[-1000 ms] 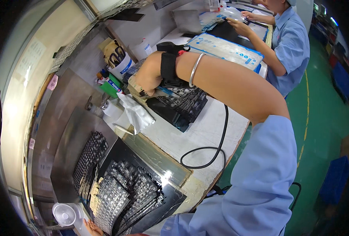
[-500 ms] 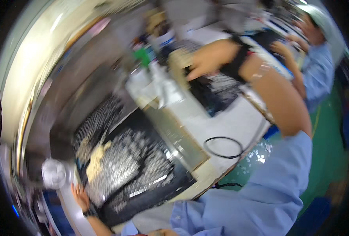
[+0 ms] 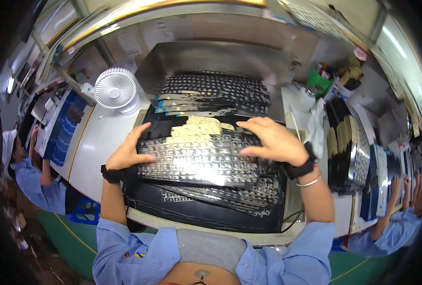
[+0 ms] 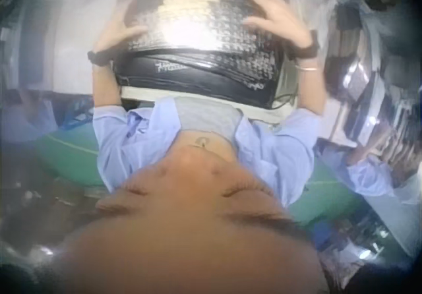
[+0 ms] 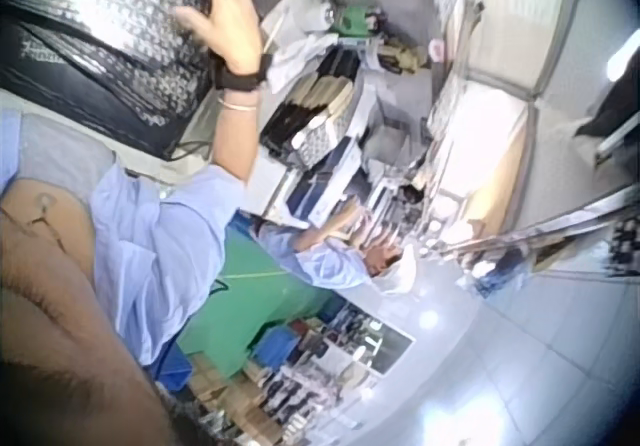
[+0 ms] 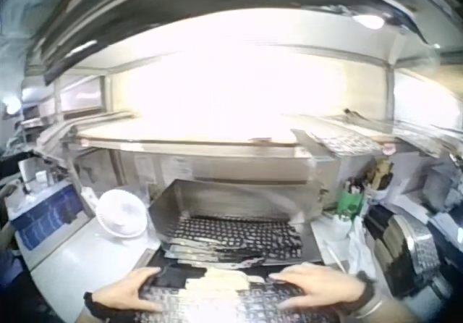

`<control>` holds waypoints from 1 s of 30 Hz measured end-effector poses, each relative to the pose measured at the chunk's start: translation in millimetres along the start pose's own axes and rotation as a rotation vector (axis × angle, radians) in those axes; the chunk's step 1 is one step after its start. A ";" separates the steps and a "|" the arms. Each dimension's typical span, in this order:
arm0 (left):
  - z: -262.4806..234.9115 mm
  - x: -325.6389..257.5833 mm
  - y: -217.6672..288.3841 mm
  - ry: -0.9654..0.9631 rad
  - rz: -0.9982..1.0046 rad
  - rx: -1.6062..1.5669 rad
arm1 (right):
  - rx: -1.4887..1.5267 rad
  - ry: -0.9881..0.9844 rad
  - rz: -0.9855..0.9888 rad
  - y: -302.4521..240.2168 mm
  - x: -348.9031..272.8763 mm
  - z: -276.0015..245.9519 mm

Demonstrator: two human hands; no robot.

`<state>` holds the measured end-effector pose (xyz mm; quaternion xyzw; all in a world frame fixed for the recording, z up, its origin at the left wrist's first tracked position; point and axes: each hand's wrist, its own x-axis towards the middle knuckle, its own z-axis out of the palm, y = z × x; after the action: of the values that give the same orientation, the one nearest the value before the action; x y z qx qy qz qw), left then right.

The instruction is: Assembling and inspecting keyboard membranes on a production line.

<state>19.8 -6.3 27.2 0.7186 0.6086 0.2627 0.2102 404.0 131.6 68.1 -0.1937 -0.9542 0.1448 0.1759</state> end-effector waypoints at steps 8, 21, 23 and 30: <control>8.1 -14.8 -18.7 0.147 -0.246 -0.101 | 0.414 -0.035 0.375 32.1 38.1 42.0; 14.1 -5.3 -21.3 0.476 -0.249 -0.983 | 0.550 0.524 0.196 30.6 45.2 46.8; 12.1 -6.1 -18.7 0.445 -0.224 -0.992 | 0.543 0.531 0.220 36.5 41.1 47.2; 14.5 -13.8 -7.5 0.465 -0.270 -0.936 | 0.634 0.524 0.264 37.1 38.3 51.0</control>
<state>21.5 -18.4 9.6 0.3862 0.5439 0.6287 0.3996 362.8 169.8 20.3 -0.2808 -0.7527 0.3979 0.4430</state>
